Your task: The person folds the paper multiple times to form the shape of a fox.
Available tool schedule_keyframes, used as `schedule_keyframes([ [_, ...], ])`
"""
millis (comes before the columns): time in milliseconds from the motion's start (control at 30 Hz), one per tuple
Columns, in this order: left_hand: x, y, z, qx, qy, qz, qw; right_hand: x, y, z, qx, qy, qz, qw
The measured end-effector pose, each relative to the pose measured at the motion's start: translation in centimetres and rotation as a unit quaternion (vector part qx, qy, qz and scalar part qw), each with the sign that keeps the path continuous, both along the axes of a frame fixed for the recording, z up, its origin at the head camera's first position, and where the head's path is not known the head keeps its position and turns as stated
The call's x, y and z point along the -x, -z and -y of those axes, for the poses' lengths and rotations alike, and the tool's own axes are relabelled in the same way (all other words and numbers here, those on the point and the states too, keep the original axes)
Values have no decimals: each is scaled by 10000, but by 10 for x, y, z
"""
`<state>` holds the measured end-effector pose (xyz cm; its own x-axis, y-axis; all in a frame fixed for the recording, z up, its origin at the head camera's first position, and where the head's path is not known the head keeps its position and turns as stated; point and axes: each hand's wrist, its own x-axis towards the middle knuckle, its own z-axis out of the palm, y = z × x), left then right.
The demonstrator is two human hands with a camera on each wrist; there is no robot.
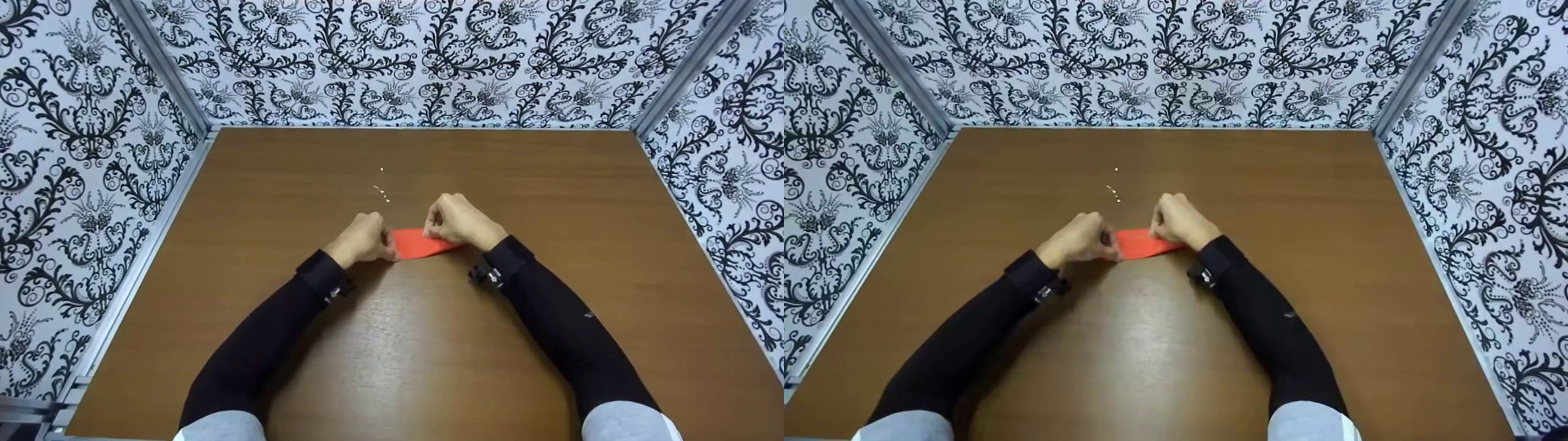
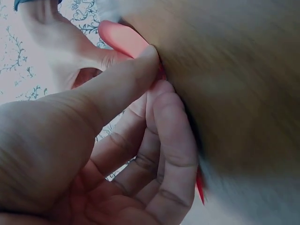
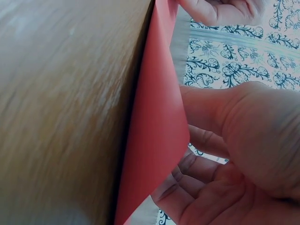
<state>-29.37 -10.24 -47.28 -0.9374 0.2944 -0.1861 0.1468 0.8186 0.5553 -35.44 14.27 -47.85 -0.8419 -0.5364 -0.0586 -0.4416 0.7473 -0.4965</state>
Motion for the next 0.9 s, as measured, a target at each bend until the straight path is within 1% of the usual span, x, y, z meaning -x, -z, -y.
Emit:
schedule_keyframes([
  [200,-5,1,8,-130,-90,-37,9999,-1,-1,0,0,51,68,10000],
  [333,-7,2,8,-144,-60,-186,9997,-1,-1,1,-17,103,90,9999],
  [467,-10,3,7,-161,40,-465,9988,-1,0,1,-27,91,80,9999],
  [600,-12,3,4,-284,203,-882,9955,-1,1,0,-7,20,-44,10000],
  [667,-13,3,2,-283,368,-1157,9922,-1,0,0,0,-4,-106,9999],
  [733,-13,3,-1,-196,624,-1490,9867,0,0,0,-8,-18,-163,9999],
  [800,-14,4,-3,-70,955,-1828,9785,0,1,0,-10,-21,-185,9998],
  [900,-13,8,-6,97,1524,-2243,9625,0,2,1,-38,-41,-184,9998],
])
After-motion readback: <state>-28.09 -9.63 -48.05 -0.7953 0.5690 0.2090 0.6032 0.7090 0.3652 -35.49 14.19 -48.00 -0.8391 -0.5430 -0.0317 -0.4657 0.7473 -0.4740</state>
